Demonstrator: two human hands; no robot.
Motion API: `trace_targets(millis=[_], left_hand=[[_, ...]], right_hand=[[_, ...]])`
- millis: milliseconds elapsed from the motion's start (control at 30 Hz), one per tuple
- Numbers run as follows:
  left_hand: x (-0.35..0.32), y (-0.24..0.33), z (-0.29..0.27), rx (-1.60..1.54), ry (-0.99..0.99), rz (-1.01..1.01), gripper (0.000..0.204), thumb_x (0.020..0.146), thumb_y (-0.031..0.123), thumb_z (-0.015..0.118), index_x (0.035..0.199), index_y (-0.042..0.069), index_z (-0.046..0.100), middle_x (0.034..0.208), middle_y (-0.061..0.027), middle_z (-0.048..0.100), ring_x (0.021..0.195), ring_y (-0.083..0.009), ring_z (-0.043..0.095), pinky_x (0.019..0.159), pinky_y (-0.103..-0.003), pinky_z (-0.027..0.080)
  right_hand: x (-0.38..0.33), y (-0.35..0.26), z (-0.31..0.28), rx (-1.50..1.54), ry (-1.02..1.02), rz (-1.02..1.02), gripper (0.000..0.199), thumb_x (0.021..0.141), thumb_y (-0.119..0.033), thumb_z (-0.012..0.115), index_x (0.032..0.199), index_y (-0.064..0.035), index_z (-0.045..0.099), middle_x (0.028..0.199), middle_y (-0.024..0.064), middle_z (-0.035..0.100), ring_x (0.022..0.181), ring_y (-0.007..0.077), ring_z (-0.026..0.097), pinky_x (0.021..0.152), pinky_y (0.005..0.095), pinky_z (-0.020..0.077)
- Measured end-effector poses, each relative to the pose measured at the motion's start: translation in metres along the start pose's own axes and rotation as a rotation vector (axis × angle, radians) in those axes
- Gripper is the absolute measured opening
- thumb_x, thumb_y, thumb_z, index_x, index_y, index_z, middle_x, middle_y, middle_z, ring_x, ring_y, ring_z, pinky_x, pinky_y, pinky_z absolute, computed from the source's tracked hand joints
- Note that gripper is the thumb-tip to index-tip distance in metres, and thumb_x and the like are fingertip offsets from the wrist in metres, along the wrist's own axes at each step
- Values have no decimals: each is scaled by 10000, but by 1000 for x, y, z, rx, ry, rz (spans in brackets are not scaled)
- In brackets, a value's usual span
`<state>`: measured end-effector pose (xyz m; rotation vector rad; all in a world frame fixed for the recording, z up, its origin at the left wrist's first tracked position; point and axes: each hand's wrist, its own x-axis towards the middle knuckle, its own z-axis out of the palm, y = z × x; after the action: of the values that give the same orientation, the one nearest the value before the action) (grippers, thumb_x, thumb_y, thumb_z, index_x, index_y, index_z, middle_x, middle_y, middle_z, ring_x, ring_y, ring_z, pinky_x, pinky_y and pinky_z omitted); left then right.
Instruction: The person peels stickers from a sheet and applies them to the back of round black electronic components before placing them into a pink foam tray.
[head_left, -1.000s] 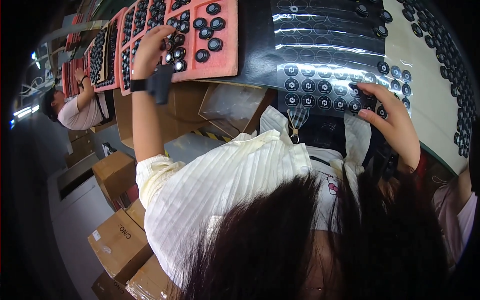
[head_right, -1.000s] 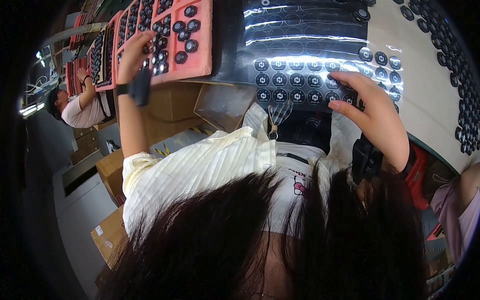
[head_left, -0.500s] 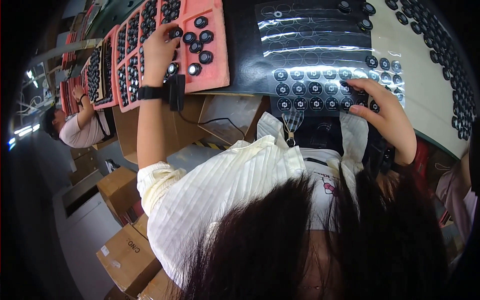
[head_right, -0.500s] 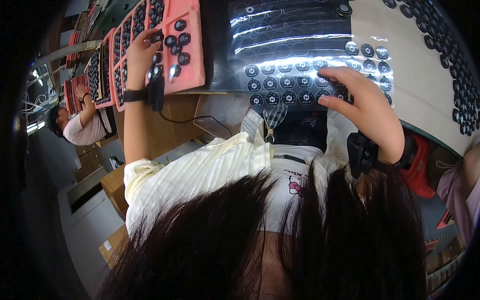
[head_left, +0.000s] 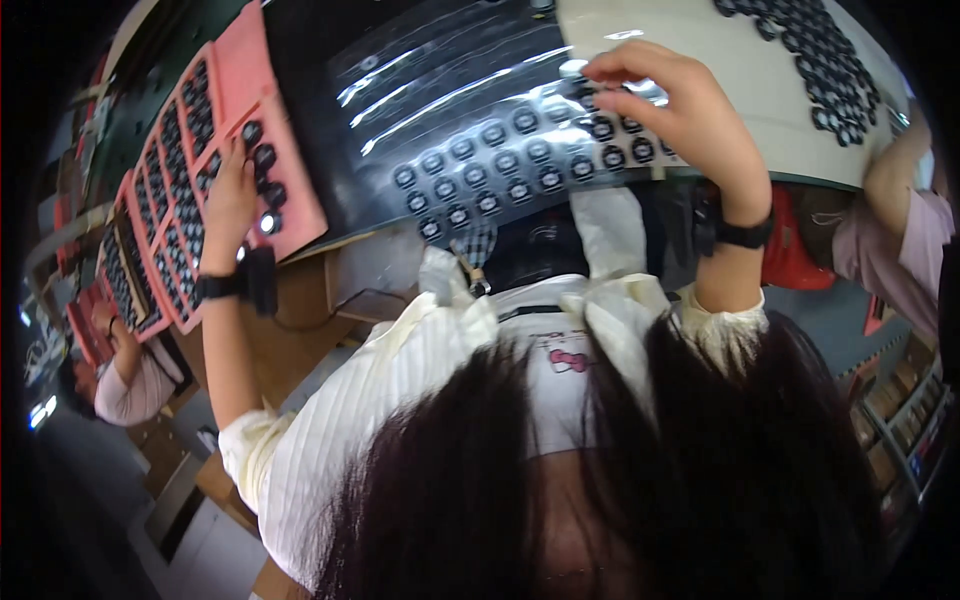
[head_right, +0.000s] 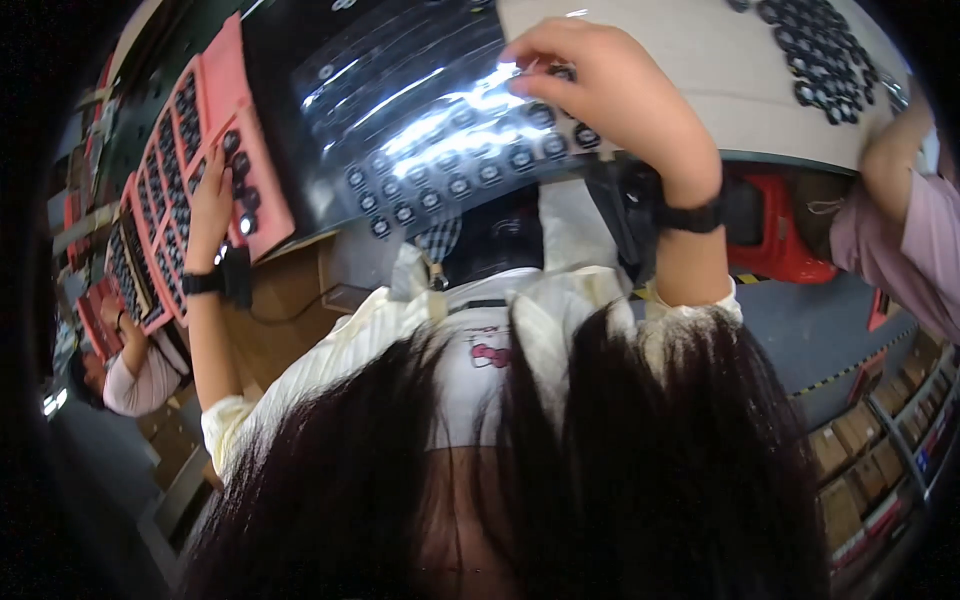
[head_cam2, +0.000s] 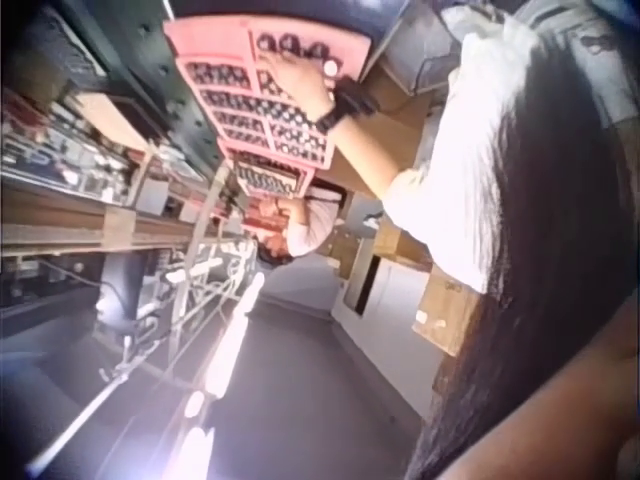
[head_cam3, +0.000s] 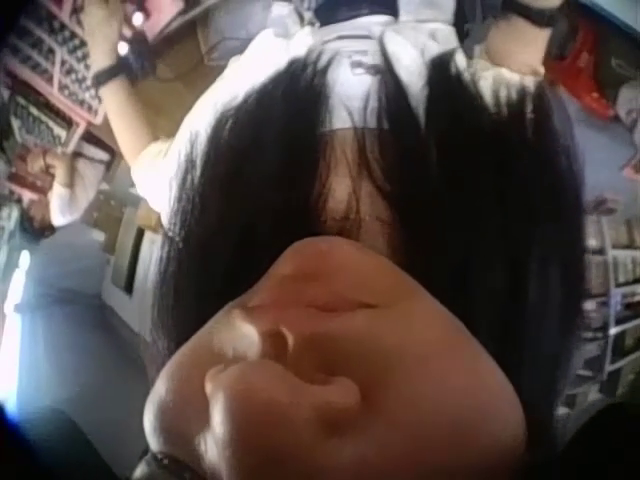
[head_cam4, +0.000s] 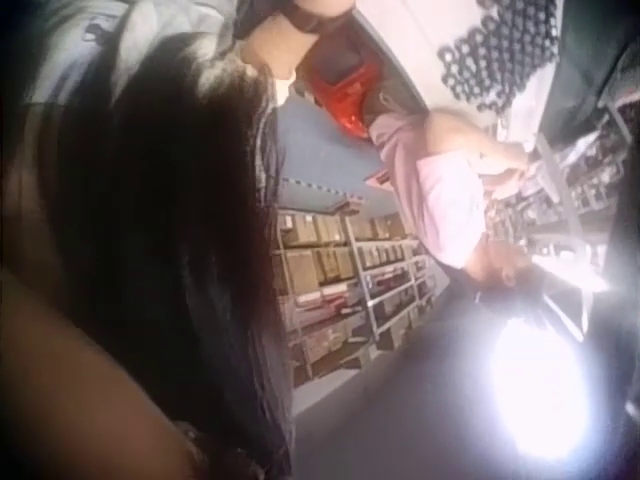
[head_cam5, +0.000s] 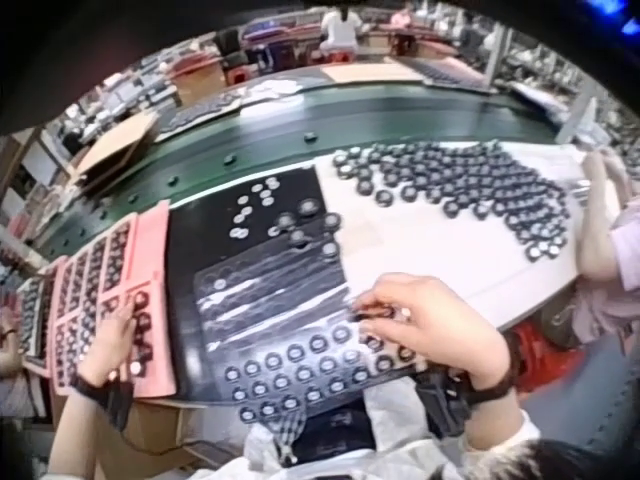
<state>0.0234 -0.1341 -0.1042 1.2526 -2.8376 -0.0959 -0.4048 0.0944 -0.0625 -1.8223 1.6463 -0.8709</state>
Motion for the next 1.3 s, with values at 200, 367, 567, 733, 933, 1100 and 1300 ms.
trace_targets(millis=[200, 367, 567, 733, 933, 1100, 1300], left_hand=[[-20, -12, 14, -139, 59, -107, 572, 864, 241, 510, 1329, 1, 279, 1374, -294, 183, 1282, -375, 223, 1015, -371, 260], [4, 31, -27, 252, 96, -112, 523, 833, 231, 552, 1279, 22, 377, 1325, -264, 315, 1234, -348, 329, 989, -358, 297], [102, 201, -55, -330, 70, 250, 372, 763, 226, 617, 1082, 46, 552, 1046, -119, 588, 924, -303, 576, 780, -353, 461], [155, 254, -12, -125, 119, 487, 354, 728, 225, 638, 1028, 56, 556, 903, -128, 605, 821, -307, 594, 675, -369, 489], [169, 260, 4, -68, 7, 480, 391, 723, 186, 648, 1057, 27, 520, 858, -174, 587, 717, -264, 610, 610, -341, 493], [132, 250, -37, -723, -101, 290, 366, 738, 73, 630, 1071, -15, 507, 876, -143, 600, 769, -205, 625, 654, -295, 502], [84, 248, -57, -1656, -199, 67, 384, 727, -93, 585, 1099, -57, 493, 955, -130, 599, 913, -180, 604, 730, -242, 504]], right_hand=[[29, 36, -7, 30, 70, -48, 148, 770, -77, 618, 906, -19, 610, 831, 48, 601, 735, 137, 569, 659, 241, 454], [54, 49, 15, -83, -106, 14, 104, 752, -91, 639, 799, -1, 616, 765, 54, 597, 681, 139, 573, 633, 242, 455], [54, 48, 9, -68, -137, 80, 137, 678, -168, 665, 751, -52, 655, 712, 103, 627, 684, 235, 603, 649, 312, 467], [66, 41, 14, -124, -217, 103, 123, 665, -169, 681, 739, -72, 666, 688, 94, 632, 672, 239, 607, 643, 317, 469], [77, 25, 6, -230, -370, 128, 126, 695, -142, 680, 761, -40, 646, 676, 68, 626, 622, 180, 591, 616, 272, 460], [77, 23, -1, -81, -575, 288, 138, 713, -152, 674, 759, -26, 642, 735, 67, 641, 689, 167, 601, 652, 273, 460], [57, 19, -20, 487, -249, 145, 114, 773, -119, 637, 794, -9, 616, 964, 143, 622, 892, 154, 580, 757, 265, 442]])
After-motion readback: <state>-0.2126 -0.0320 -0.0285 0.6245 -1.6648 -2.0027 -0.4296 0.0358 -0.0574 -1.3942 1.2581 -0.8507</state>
